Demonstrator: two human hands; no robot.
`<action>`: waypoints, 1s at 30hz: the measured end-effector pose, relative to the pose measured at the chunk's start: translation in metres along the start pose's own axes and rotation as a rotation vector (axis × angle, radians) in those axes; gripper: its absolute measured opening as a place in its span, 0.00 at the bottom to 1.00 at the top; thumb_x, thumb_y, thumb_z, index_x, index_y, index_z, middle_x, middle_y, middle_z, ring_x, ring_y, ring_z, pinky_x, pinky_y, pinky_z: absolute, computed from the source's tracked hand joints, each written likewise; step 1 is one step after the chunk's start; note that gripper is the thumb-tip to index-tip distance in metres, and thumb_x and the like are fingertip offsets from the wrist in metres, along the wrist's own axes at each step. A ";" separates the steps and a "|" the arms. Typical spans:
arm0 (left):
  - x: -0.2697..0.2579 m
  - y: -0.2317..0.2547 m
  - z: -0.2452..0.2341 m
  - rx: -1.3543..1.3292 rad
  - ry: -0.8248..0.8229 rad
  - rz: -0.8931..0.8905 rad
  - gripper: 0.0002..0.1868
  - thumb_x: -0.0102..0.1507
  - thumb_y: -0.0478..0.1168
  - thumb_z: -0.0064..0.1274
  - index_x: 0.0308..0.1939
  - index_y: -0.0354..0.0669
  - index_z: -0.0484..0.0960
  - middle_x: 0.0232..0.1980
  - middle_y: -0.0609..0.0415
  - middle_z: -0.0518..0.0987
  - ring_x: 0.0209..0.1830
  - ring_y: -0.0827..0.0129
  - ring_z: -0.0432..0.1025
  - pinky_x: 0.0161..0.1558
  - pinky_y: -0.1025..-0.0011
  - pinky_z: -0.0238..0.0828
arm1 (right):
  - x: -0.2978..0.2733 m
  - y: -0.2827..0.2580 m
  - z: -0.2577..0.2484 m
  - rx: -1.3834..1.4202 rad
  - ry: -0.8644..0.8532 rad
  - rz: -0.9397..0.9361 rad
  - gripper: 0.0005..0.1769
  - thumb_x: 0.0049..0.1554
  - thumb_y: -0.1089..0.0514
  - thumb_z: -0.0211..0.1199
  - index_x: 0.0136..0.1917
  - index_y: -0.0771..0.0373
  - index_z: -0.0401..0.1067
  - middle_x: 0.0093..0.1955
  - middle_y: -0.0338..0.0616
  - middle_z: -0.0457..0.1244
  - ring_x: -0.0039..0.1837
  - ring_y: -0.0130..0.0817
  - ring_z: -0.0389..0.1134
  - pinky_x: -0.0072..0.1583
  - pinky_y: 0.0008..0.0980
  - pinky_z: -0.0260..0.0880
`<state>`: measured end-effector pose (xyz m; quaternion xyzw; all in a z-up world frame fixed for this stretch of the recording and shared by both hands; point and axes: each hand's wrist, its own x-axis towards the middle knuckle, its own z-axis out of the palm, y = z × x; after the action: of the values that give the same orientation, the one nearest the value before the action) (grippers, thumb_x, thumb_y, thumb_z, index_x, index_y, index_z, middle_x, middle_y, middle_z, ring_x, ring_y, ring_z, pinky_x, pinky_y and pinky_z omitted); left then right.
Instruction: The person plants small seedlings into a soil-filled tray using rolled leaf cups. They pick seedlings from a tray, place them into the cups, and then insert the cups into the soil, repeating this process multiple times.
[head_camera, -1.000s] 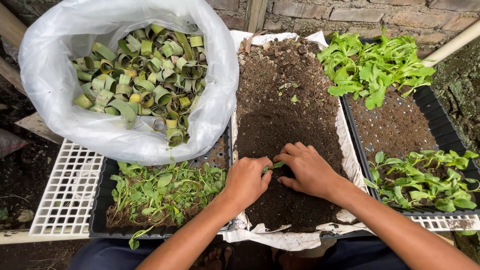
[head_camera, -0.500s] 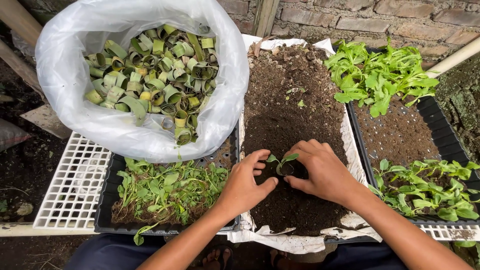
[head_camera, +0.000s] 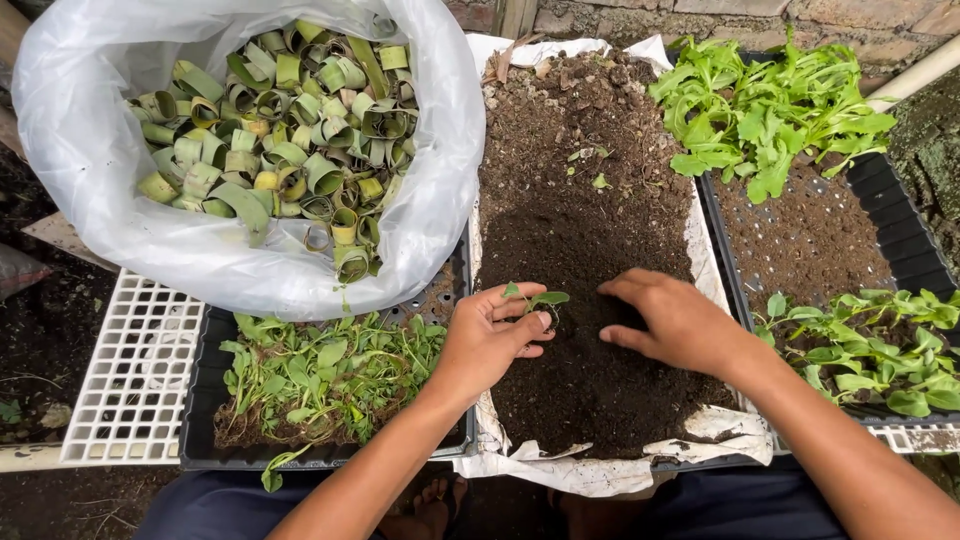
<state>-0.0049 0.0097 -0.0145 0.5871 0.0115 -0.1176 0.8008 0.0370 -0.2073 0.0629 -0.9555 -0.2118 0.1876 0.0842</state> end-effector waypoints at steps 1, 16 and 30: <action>0.000 0.001 0.001 0.000 -0.003 -0.003 0.23 0.61 0.33 0.60 0.60 0.29 0.78 0.51 0.29 0.82 0.43 0.53 0.83 0.39 0.62 0.85 | -0.003 -0.008 0.004 0.002 -0.001 0.003 0.25 0.57 0.52 0.66 0.64 0.66 0.72 0.56 0.52 0.70 0.60 0.42 0.72 0.64 0.42 0.72; 0.005 -0.006 -0.003 -0.176 -0.002 -0.092 0.29 0.56 0.30 0.67 0.61 0.27 0.78 0.49 0.34 0.83 0.43 0.54 0.82 0.36 0.58 0.86 | -0.007 -0.012 -0.002 0.292 -0.034 -0.112 0.12 0.56 0.61 0.65 0.52 0.62 0.83 0.46 0.52 0.76 0.51 0.47 0.79 0.53 0.43 0.80; 0.000 -0.010 0.001 -0.096 -0.027 -0.085 0.33 0.55 0.26 0.66 0.64 0.25 0.74 0.50 0.31 0.82 0.45 0.54 0.82 0.37 0.60 0.87 | -0.019 -0.014 0.017 0.508 0.523 -0.168 0.25 0.50 0.66 0.71 0.62 0.63 0.75 0.51 0.46 0.74 0.50 0.41 0.75 0.52 0.36 0.80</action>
<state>-0.0068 0.0054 -0.0238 0.5453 0.0312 -0.1588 0.8224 0.0086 -0.2015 0.0572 -0.8990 -0.2075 -0.0239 0.3850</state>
